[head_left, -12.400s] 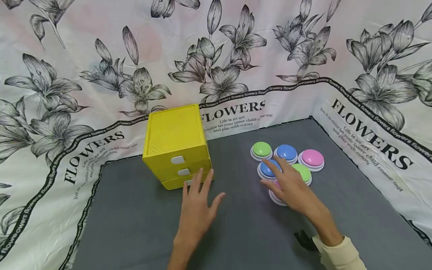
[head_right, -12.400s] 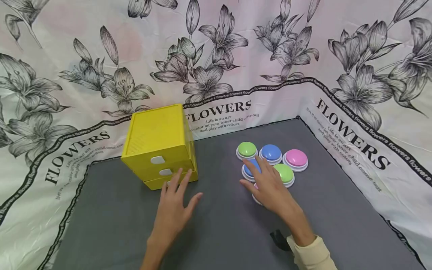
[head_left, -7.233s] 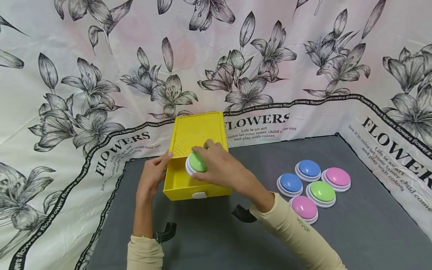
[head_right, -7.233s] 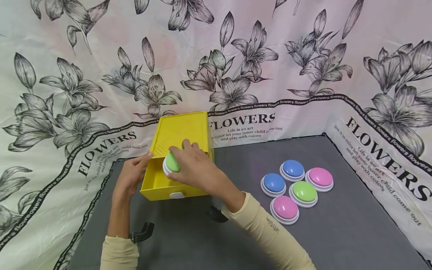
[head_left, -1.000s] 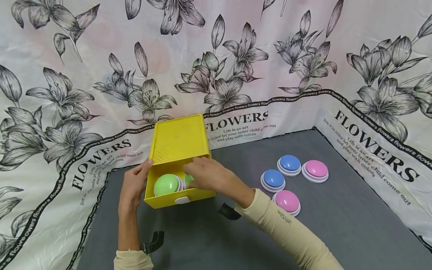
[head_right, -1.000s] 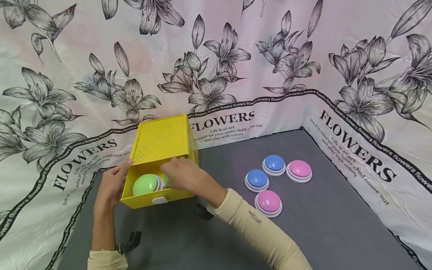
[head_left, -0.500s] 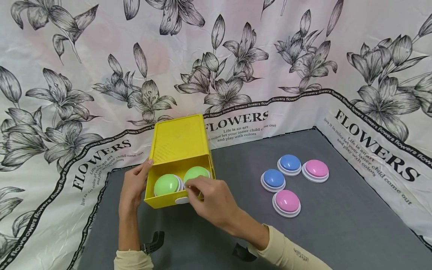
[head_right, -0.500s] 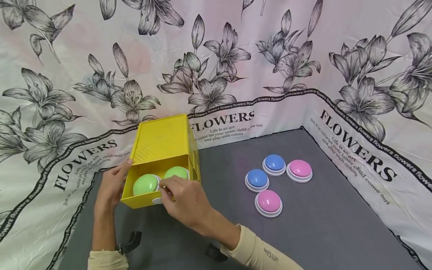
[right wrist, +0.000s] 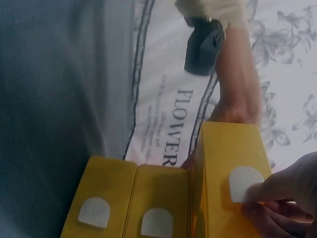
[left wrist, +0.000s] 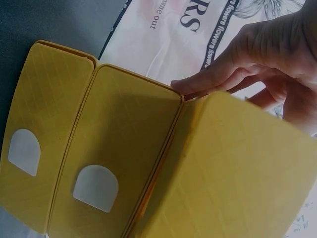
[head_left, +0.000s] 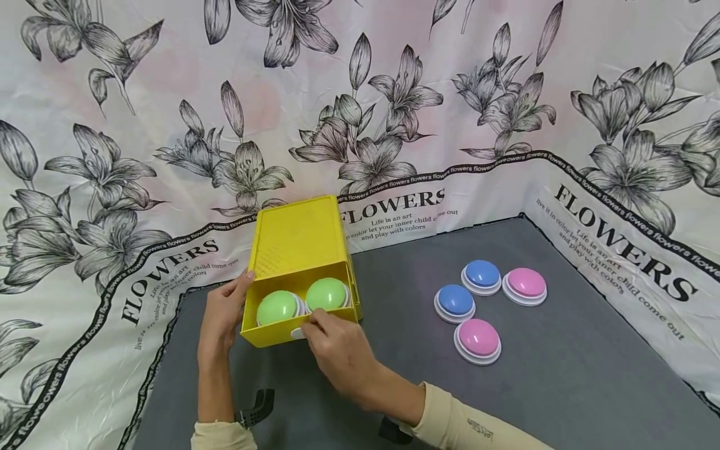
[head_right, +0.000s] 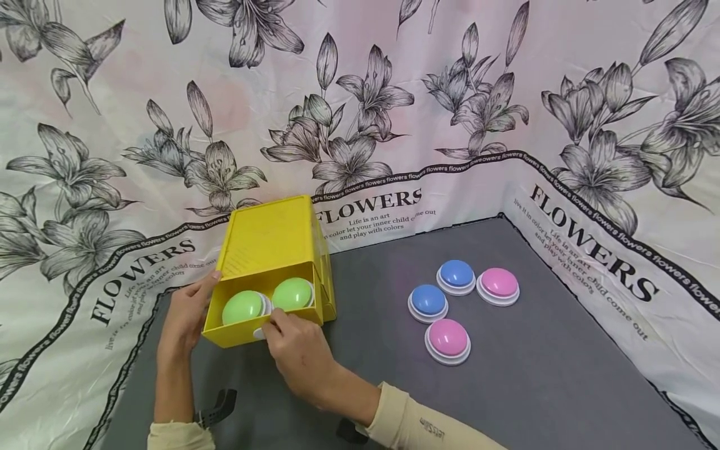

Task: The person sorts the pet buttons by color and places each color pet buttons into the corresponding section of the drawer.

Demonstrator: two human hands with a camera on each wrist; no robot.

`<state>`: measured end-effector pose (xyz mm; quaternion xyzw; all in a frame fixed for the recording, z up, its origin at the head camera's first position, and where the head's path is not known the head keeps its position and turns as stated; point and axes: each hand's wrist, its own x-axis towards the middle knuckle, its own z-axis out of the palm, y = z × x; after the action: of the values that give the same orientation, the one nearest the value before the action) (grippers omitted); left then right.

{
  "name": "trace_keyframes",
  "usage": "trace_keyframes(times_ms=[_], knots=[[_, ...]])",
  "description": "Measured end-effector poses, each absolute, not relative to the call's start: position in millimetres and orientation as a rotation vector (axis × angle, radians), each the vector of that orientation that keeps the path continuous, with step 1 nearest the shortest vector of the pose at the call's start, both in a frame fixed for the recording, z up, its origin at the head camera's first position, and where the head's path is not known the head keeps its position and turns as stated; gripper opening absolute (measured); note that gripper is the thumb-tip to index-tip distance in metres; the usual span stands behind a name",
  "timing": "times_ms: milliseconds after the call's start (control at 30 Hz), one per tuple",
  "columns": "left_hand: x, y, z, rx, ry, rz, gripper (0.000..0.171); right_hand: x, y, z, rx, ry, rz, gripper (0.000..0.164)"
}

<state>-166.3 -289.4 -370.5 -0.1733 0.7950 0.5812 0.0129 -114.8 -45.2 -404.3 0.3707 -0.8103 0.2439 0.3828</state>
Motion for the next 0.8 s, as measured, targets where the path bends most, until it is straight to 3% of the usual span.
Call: trace_keyframes(times_ms=[333,533,800], knots=[[-164,-290,-371,-0.534,2.416,1.888,0.072,-167,-56,-402,0.949,-2.170,0.660,0.013],[-165,-290,-372,-0.482,2.405,1.924,0.070,-186,-60,-404,0.945,-2.158,0.660,0.025],[-166,-292,-369,-0.484,2.398,1.953,0.068,-188,-58,-408,0.958,-2.164,0.670,0.007]])
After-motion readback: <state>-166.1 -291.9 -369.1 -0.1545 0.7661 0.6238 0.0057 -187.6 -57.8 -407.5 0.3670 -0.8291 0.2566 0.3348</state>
